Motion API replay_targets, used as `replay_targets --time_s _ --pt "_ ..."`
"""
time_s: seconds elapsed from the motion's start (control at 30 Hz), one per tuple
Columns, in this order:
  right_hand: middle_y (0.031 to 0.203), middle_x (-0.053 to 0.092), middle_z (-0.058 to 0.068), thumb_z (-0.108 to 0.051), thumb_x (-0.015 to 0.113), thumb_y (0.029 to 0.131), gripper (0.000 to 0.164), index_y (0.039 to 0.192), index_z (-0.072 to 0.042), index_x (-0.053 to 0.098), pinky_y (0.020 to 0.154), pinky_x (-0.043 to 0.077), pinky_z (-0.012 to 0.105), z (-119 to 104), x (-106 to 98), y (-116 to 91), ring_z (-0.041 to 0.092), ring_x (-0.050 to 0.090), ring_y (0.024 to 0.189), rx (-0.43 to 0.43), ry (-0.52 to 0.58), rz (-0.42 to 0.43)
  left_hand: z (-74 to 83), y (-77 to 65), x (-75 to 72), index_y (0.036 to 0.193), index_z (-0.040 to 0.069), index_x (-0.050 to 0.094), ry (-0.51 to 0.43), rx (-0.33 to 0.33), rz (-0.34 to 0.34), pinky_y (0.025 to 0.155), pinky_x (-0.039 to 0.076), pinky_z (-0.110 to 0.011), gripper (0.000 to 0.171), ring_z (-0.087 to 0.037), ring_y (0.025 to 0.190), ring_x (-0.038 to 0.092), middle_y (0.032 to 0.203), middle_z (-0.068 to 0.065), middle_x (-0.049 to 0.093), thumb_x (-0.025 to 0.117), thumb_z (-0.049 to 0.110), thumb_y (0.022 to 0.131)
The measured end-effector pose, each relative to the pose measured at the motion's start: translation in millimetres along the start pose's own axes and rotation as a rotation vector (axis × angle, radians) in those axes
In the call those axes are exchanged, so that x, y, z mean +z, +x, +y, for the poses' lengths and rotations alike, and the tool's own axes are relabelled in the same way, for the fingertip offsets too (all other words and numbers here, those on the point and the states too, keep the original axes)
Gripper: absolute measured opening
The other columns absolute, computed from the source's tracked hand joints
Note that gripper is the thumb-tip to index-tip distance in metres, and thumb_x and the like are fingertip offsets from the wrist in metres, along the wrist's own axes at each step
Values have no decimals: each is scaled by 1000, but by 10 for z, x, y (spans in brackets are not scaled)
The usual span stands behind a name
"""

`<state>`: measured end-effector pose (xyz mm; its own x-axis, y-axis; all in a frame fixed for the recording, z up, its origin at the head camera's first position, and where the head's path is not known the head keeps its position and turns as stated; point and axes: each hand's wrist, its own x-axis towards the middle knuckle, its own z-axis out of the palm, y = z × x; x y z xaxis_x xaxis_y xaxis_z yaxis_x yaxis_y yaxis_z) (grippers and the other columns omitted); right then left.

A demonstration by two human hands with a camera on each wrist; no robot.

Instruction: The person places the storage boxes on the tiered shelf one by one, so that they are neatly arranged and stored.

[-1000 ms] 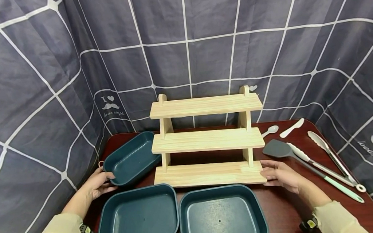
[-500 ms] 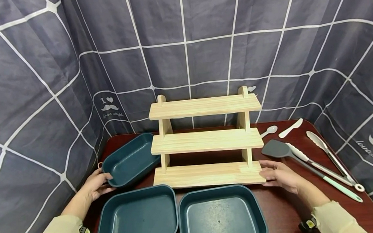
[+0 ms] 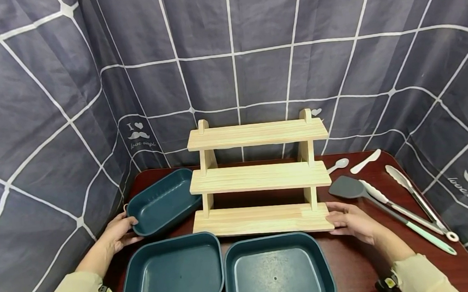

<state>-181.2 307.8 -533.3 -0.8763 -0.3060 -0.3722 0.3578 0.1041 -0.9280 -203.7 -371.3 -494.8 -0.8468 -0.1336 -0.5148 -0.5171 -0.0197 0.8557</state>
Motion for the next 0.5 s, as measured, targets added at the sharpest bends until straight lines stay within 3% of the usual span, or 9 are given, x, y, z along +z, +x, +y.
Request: replay_targets --time_s 0.17,0.5 --pt "110 65 10 -12 64 102 75 157 13 20 84 62 41 -7 9 -9 21 69 94 2 7 0 -9 -3 10 164 3 0 6 -1 -5 80 63 -42 82 -20 82 69 145 -38 26 47 2 97" --pt "110 65 11 -13 63 103 74 158 12 20 85 62 41 -5 5 -13 21 69 94 0 10 -8 -24 -28 6 162 -1 3 -11 14 -26 80 63 -43 83 -18 83 68 124 -27 45 49 -2 93"
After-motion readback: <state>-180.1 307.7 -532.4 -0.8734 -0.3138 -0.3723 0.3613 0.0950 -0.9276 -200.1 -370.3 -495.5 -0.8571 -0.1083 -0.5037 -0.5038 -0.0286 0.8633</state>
